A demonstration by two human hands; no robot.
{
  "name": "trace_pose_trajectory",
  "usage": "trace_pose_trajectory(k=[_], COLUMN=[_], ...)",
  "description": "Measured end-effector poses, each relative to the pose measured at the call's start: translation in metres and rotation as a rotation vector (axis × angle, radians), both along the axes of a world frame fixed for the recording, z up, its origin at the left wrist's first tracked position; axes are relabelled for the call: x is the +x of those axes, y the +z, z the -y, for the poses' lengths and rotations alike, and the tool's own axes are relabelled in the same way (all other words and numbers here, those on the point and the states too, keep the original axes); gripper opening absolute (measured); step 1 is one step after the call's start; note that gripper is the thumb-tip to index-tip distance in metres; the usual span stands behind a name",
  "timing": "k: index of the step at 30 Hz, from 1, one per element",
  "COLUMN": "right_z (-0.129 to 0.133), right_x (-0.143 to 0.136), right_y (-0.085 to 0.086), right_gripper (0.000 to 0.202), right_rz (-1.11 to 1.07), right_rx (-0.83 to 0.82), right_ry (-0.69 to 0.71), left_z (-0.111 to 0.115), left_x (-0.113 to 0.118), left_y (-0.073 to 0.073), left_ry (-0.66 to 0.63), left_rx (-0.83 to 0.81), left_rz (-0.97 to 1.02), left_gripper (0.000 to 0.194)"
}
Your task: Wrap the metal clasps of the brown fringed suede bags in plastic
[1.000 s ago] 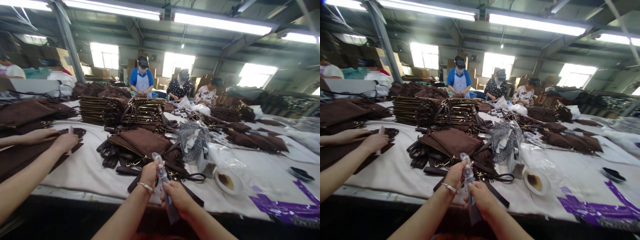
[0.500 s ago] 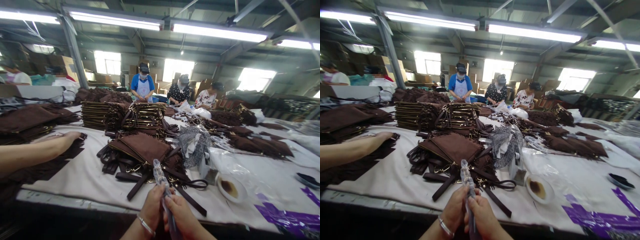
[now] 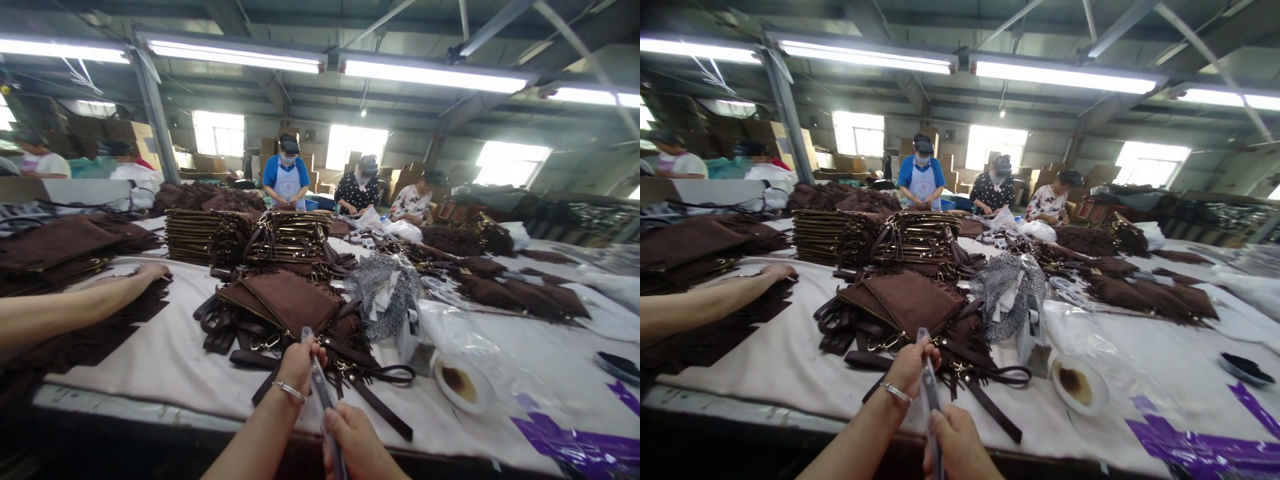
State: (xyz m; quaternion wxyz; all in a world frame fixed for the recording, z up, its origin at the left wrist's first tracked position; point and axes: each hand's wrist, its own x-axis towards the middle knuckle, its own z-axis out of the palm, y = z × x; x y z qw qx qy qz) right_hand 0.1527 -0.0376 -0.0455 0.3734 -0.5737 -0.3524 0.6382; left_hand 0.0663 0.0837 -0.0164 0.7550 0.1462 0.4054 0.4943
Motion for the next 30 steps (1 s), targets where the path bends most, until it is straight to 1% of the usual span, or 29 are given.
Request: trace_pose_trajectory(k=[2,4,7,9,10,13,15,16,18,19,21,23,24,27,30], right_z=[0.001,0.002,0.002,0.002,0.002,0.002,0.002,0.002,0.002,0.003,0.003,0.000,-0.003,-0.025,-0.056], right_x=[0.000,-0.001,-0.001,0.000,0.001,0.004,0.001,-0.001,-0.006,-0.007,-0.006,0.001,0.006,0.014,0.004], right_y=[-0.004,-0.007,-0.011,-0.013,-0.014,-0.015,-0.018,-0.020,-0.025,-0.027,-0.027,-0.021,-0.016,0.003,0.018], right_gripper=[0.049,0.053,0.059,0.063,0.065,0.068,0.069,0.070,0.074,0.076,0.075,0.072,0.069,0.061,0.053], right_rz=[-0.007,-0.008,-0.015,-0.027,-0.034,-0.059,-0.057,-0.047,0.013,0.063,0.164,0.243,0.264,0.287,0.315], right_rx=[-0.005,0.006,0.047,0.078,0.092,0.132,0.154,0.161,0.174,0.187,0.211,0.222,0.223,0.224,0.215], right_ry=[0.007,0.027,0.049,0.048,0.053,0.103,0.150,0.163,0.163,0.169,0.242,0.316,0.311,0.158,0.111], left_z=[-0.005,-0.010,-0.005,0.010,0.021,0.058,0.077,0.083,0.088,0.087,0.084,0.082,0.081,0.081,0.084], left_x=[-0.004,-0.010,-0.020,-0.024,-0.025,-0.024,-0.022,-0.021,-0.021,-0.023,-0.028,-0.036,-0.039,-0.045,-0.043], left_y=[0.000,0.004,0.011,0.012,0.010,-0.004,-0.014,-0.018,-0.022,-0.022,-0.021,-0.020,-0.019,-0.020,-0.021], left_ry=[-0.006,-0.017,-0.030,-0.049,-0.071,-0.176,-0.200,-0.199,-0.168,-0.148,-0.114,-0.106,-0.115,-0.163,-0.187], left_rx=[-0.031,-0.053,-0.055,-0.040,-0.033,-0.006,0.005,0.012,0.026,0.034,0.043,0.032,0.023,0.003,0.032], left_rz=[0.011,0.030,0.063,0.090,0.104,0.140,0.118,0.103,0.088,0.089,0.078,0.011,-0.038,-0.182,-0.273], left_gripper=[0.030,0.026,0.018,0.014,0.017,0.032,0.038,0.039,0.038,0.037,0.039,0.045,0.049,0.055,0.057])
